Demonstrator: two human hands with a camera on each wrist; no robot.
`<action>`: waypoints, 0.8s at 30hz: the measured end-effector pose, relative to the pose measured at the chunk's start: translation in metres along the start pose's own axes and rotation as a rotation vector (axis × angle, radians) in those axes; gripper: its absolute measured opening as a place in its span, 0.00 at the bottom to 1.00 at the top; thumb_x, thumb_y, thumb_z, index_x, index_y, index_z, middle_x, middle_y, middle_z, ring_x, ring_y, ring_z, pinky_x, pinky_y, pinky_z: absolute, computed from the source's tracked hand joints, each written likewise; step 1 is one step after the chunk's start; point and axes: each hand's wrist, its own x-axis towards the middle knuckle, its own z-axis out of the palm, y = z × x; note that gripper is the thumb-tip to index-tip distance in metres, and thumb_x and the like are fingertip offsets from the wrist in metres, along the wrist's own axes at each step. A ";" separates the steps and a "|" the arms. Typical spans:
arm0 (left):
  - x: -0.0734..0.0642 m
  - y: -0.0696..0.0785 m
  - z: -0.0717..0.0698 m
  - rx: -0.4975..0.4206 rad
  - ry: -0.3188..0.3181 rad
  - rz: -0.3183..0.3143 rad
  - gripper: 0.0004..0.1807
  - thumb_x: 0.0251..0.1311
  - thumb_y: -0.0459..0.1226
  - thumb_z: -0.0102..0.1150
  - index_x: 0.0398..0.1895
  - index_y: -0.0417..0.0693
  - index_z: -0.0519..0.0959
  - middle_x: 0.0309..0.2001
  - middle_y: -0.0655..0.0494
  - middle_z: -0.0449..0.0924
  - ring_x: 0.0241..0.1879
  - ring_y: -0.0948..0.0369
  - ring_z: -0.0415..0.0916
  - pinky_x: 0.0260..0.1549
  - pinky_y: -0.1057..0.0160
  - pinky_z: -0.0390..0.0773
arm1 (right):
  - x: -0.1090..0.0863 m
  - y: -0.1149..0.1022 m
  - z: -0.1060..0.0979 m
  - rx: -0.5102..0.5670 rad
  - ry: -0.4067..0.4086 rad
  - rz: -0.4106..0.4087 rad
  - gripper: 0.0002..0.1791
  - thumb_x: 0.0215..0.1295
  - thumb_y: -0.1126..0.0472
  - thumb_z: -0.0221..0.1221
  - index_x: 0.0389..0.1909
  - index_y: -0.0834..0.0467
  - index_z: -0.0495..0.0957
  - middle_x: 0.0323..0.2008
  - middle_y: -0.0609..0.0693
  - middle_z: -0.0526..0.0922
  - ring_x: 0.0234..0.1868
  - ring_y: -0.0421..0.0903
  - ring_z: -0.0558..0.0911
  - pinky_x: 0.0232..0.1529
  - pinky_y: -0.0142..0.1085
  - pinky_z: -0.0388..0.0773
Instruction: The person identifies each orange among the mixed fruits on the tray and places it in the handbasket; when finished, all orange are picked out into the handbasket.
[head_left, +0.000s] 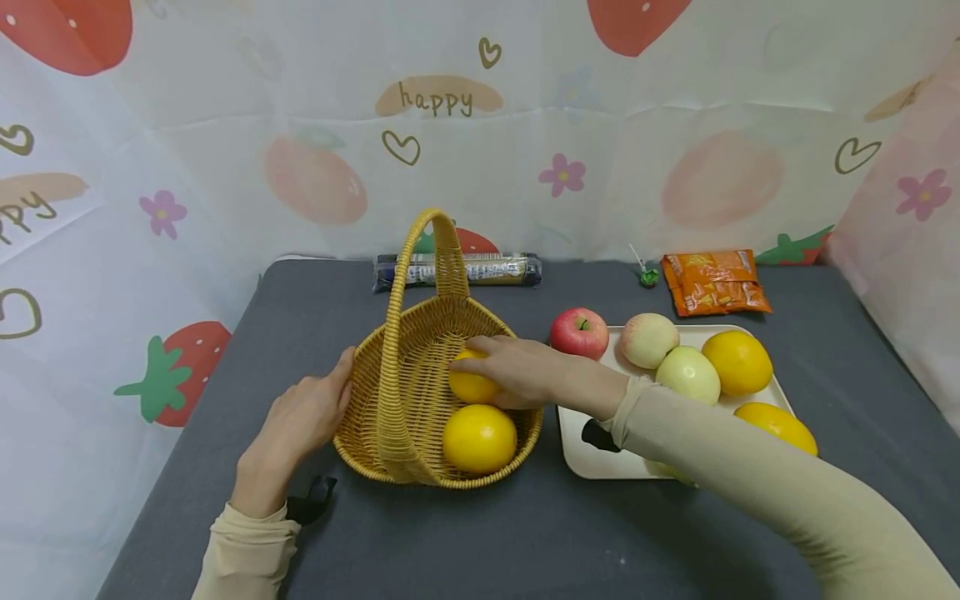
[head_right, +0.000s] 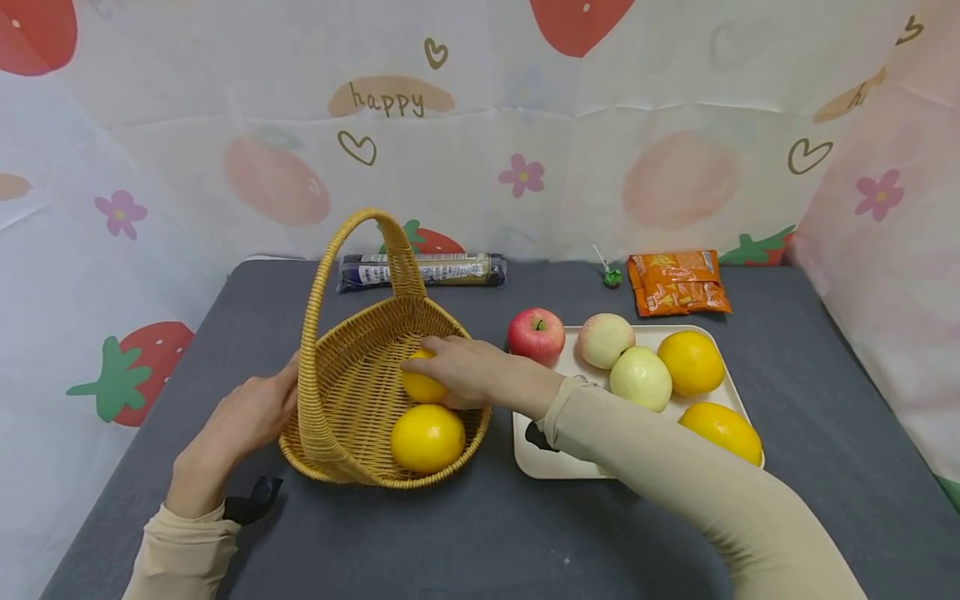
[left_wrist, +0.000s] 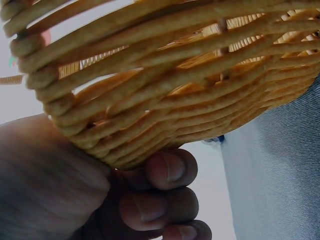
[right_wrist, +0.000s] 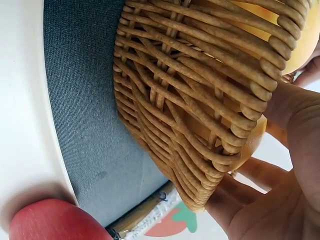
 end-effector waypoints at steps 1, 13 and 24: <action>0.000 0.000 0.000 -0.003 -0.001 0.001 0.27 0.75 0.39 0.40 0.74 0.44 0.55 0.16 0.51 0.65 0.14 0.57 0.61 0.15 0.60 0.59 | 0.000 0.000 0.000 -0.001 0.000 -0.001 0.31 0.65 0.60 0.61 0.69 0.51 0.67 0.68 0.62 0.66 0.65 0.58 0.72 0.57 0.51 0.76; 0.000 0.000 0.001 -0.009 -0.002 0.002 0.27 0.75 0.39 0.40 0.74 0.44 0.55 0.16 0.52 0.65 0.14 0.58 0.61 0.15 0.61 0.59 | -0.001 -0.001 0.001 -0.010 0.009 0.002 0.30 0.65 0.60 0.61 0.69 0.51 0.67 0.68 0.61 0.67 0.64 0.58 0.73 0.56 0.51 0.77; -0.001 0.000 0.000 -0.006 0.001 0.010 0.28 0.75 0.39 0.40 0.75 0.44 0.54 0.15 0.52 0.64 0.13 0.57 0.61 0.15 0.60 0.59 | -0.023 0.007 -0.018 0.031 0.152 -0.006 0.29 0.64 0.61 0.62 0.67 0.54 0.70 0.65 0.60 0.71 0.59 0.57 0.78 0.55 0.48 0.77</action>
